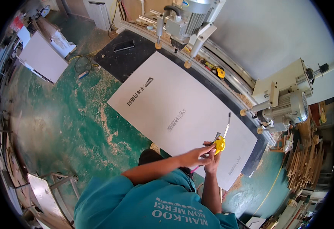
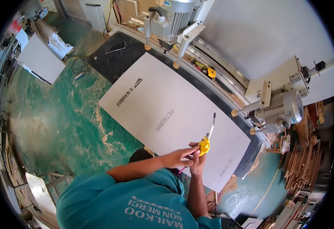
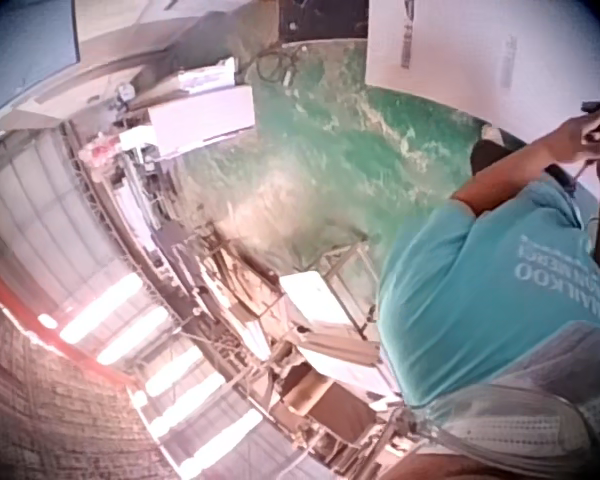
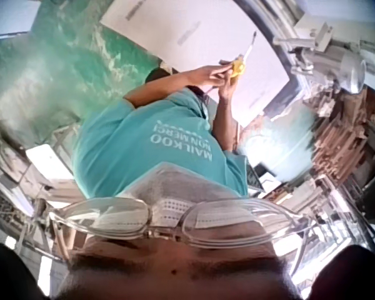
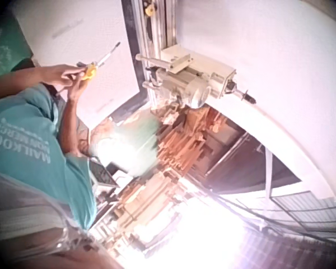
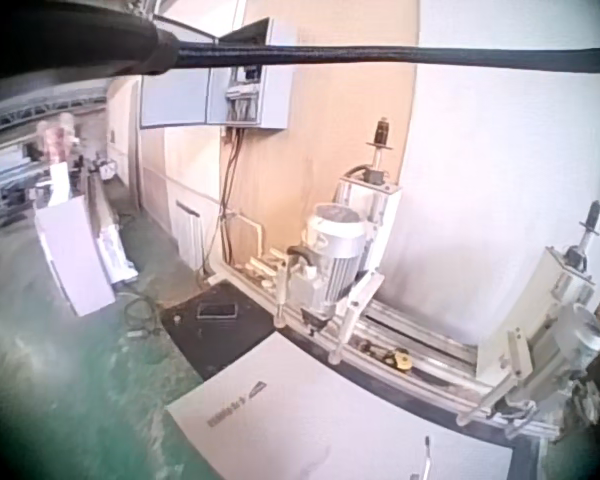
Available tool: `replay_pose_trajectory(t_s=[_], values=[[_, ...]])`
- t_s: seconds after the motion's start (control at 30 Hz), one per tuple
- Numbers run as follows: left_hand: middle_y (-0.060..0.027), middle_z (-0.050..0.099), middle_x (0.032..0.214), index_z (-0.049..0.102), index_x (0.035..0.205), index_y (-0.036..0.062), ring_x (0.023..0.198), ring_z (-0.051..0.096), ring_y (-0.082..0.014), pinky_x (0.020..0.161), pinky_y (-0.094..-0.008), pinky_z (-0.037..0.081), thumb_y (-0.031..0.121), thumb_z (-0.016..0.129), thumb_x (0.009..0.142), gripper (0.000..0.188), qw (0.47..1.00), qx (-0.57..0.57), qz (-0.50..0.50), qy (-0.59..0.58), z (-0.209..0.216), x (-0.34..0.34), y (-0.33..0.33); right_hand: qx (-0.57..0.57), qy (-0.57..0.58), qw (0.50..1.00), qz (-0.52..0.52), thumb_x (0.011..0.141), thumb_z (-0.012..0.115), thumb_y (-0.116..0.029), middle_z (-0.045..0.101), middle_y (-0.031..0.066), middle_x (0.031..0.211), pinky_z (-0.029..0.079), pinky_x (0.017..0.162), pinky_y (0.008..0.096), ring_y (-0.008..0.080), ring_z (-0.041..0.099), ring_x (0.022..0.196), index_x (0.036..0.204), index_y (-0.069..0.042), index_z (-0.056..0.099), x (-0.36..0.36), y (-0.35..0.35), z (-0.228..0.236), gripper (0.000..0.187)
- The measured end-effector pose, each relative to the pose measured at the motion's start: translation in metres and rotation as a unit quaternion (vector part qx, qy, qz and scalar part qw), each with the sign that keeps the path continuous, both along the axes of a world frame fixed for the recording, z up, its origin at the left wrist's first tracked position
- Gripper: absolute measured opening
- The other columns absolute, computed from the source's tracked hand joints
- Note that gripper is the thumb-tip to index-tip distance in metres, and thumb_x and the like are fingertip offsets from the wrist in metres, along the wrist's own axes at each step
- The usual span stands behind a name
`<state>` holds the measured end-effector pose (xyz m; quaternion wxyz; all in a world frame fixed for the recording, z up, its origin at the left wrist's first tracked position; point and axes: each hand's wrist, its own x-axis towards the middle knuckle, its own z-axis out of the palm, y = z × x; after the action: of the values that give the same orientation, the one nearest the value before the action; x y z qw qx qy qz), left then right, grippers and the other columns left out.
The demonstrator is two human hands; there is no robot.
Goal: The person places a wood panel onto a machine, aligns it using a ruler, and uses the machine to drill holes into the panel. They repeat this process with several panels, moving them to a stack and blowing away wood chips with an air gun.
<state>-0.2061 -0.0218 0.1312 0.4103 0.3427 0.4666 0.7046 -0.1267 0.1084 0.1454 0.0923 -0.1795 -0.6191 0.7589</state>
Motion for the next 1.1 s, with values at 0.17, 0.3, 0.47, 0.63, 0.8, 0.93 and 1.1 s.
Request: replay_pose_trajectory(t_s=[0.17,0.3,0.47,0.63,0.8,0.93,1.1], values=[[-0.0162,0.049,0.144,0.058,0.131,0.0109,0.135,0.042,-0.0348,0.113,-0.0504,0.03,0.032,0.073,0.079,0.058,0.748,-0.402,0.196,0.49,-0.125,-0.067,-0.082,0.068,-0.216,0.959,0.171,0.104,0.047,-0.027,0.059,0.0088,0.101,0.052,0.082,0.034,0.0188,0.061,0.089,0.131,0.001,0.046,0.077,0.075,-0.024,0.039],[-0.0138,0.045,0.147,0.049,0.138,0.0116,0.14,0.035,-0.0331,0.116,-0.053,0.023,0.036,0.063,0.086,0.059,0.563,-0.553,0.354,0.501,-0.154,-0.148,-0.208,0.258,-0.388,0.877,0.117,0.099,0.053,-0.025,0.062,0.0046,0.094,0.051,0.079,0.0317,0.0174,0.06,0.085,0.135,0.0,0.047,0.155,0.088,0.026,0.044],[-0.0125,0.034,0.155,0.038,0.146,0.0076,0.143,0.032,-0.0291,0.115,-0.0494,0.028,0.055,0.038,0.098,0.068,0.368,-0.812,0.449,-0.059,-0.135,-0.203,-0.288,0.174,-0.375,0.908,-0.064,0.096,0.059,-0.022,0.061,0.0057,0.087,0.049,0.074,0.0337,0.0184,0.059,0.083,0.115,-0.002,0.057,0.263,0.126,0.015,0.028],[-0.0151,0.036,0.152,0.044,0.141,0.0073,0.14,0.035,-0.0327,0.114,-0.0472,0.028,0.037,0.048,0.095,0.055,0.413,-0.627,0.381,0.54,-0.212,-0.188,-0.254,0.149,-0.429,0.889,0.068,0.1,0.049,-0.021,0.062,0.0042,0.099,0.047,0.077,0.0271,0.0119,0.056,0.085,0.127,-0.002,0.054,0.258,0.075,0.057,0.033],[-0.0144,0.026,0.159,0.036,0.149,0.0106,0.148,0.019,-0.031,0.118,-0.0509,0.016,0.04,0.046,0.096,0.061,0.542,-0.58,0.261,0.55,-0.18,-0.122,-0.024,0.017,-0.366,0.929,-0.059,0.101,0.053,-0.024,0.06,0.0002,0.105,0.041,0.076,0.0204,0.0064,0.052,0.086,0.136,-0.004,0.048,0.309,0.035,0.055,0.041],[-0.0127,0.022,0.161,0.034,0.151,0.011,0.149,0.016,-0.0316,0.121,-0.0473,0.008,0.047,0.052,0.093,0.07,0.674,-0.44,0.067,0.589,-0.153,-0.051,0.084,-0.008,-0.347,0.929,-0.131,0.099,0.056,-0.025,0.059,-0.0024,0.094,0.042,0.065,0.0214,0.0057,0.053,0.076,0.133,-0.006,0.051,0.365,0.026,0.027,0.039],[-0.0096,0.038,0.153,0.056,0.133,0.013,0.143,0.031,-0.0273,0.118,-0.0447,0.023,0.038,0.066,0.086,0.055,0.798,-0.144,-0.157,0.563,-0.174,0.081,0.093,-0.001,-0.383,0.902,-0.201,0.099,0.055,-0.03,0.059,-0.0028,0.09,0.042,0.064,0.022,0.0057,0.054,0.074,0.129,-0.008,0.053,0.382,0.034,0.023,0.037]])
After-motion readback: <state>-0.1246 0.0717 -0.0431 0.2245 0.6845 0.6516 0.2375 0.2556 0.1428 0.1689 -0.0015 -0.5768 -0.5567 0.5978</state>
